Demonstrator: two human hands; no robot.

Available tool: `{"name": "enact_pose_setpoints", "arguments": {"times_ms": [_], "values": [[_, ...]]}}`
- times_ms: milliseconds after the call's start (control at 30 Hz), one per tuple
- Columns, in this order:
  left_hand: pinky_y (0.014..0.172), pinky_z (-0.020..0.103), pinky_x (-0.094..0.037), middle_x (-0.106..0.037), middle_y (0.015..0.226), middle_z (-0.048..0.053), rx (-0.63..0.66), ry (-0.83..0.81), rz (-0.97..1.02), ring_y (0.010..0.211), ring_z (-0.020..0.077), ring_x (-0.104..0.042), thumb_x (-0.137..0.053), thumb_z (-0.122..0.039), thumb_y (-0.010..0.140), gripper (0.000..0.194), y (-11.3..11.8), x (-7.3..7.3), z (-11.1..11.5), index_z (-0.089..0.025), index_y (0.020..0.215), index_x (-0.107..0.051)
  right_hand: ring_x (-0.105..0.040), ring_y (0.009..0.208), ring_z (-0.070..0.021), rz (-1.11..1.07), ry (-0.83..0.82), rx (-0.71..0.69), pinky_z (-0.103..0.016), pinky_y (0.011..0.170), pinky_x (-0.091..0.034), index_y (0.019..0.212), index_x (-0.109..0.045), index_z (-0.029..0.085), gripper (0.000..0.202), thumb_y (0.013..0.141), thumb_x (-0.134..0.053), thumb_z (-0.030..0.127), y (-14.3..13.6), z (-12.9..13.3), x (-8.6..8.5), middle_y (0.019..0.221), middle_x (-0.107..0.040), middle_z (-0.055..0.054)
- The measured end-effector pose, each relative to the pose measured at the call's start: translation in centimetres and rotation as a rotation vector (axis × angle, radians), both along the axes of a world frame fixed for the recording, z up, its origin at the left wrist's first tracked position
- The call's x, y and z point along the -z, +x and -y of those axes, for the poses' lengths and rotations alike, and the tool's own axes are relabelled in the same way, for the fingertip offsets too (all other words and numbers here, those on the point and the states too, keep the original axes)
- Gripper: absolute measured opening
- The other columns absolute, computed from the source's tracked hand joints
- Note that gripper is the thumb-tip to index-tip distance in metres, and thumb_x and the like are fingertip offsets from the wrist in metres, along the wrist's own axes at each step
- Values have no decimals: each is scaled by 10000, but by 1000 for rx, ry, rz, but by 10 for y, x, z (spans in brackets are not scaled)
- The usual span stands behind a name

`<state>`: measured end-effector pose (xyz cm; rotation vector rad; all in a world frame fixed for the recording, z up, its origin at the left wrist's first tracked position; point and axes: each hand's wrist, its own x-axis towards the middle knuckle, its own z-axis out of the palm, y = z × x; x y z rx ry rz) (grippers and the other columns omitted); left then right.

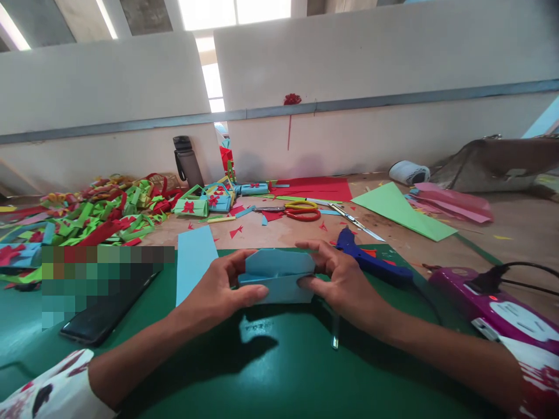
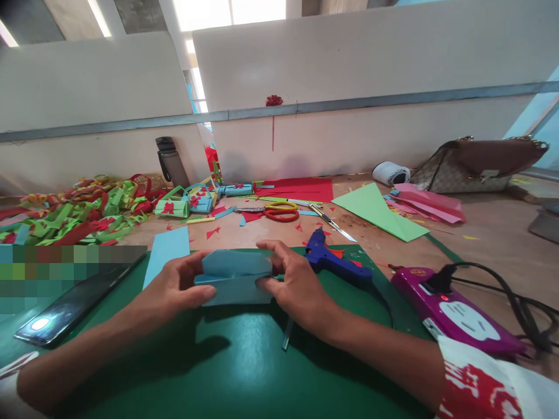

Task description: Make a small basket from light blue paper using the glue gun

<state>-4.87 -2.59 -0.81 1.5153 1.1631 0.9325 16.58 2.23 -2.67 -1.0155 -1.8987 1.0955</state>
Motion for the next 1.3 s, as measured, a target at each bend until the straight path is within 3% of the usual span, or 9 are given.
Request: {"name": "enact_pose_setpoints", "arguments": {"times_ms": [200, 433, 633, 833, 1067, 1300], "values": [[516, 199, -351, -530, 618, -34, -73, 0, -204, 563, 104, -460, -608, -224, 701, 75, 11, -4, 2, -151, 715, -598, -606, 731, -164, 54, 108, 7, -280, 644, -475, 1189, -488, 228, 453, 748, -567, 162, 0, 8, -1, 820, -641, -9], [490, 213, -260, -376, 537, -47, -118, 49, -270, 522, 92, -332, -545, -246, 752, 197, 12, 6, 6, -157, 578, -515, -601, 730, -152, 48, 204, 1, -259, 634, -465, 1166, -524, 229, 440, 738, -572, 138, 0, 11, -3, 813, -616, 5], [478, 207, -262, -386, 529, -46, -177, 36, -210, 514, 89, -329, -575, -250, 724, 180, 15, 8, 5, -152, 577, -539, -610, 812, -184, 74, 134, 10, -277, 660, -479, 1136, -541, 237, 428, 721, -603, 154, -1, 9, -1, 888, -641, -11], [513, 216, -373, -567, 605, -17, -148, -116, 9, 538, 105, -471, -622, -312, 734, 180, 14, 12, 3, -134, 723, -644, -609, 767, -186, -26, -56, 10, -286, 631, -484, 1115, -528, 209, 437, 689, -623, 183, -3, 7, -3, 833, -640, -16], [596, 252, -469, -666, 693, 19, -190, -248, 246, 620, 146, -596, -720, -322, 682, 232, 14, 13, 2, -128, 796, -663, -477, 543, -93, -93, -220, -43, -208, 485, -371, 689, -572, 175, 58, 688, -609, 221, -5, 9, -14, 628, -563, 29], [649, 309, -511, -697, 723, 52, -246, -299, 337, 660, 197, -651, -766, -309, 645, 314, 12, 16, 0, -108, 862, -661, -402, 499, -76, -148, -258, -34, -205, 470, -306, 679, -553, 179, 88, 674, -623, 232, -5, 10, -11, 566, -493, 56]]}}
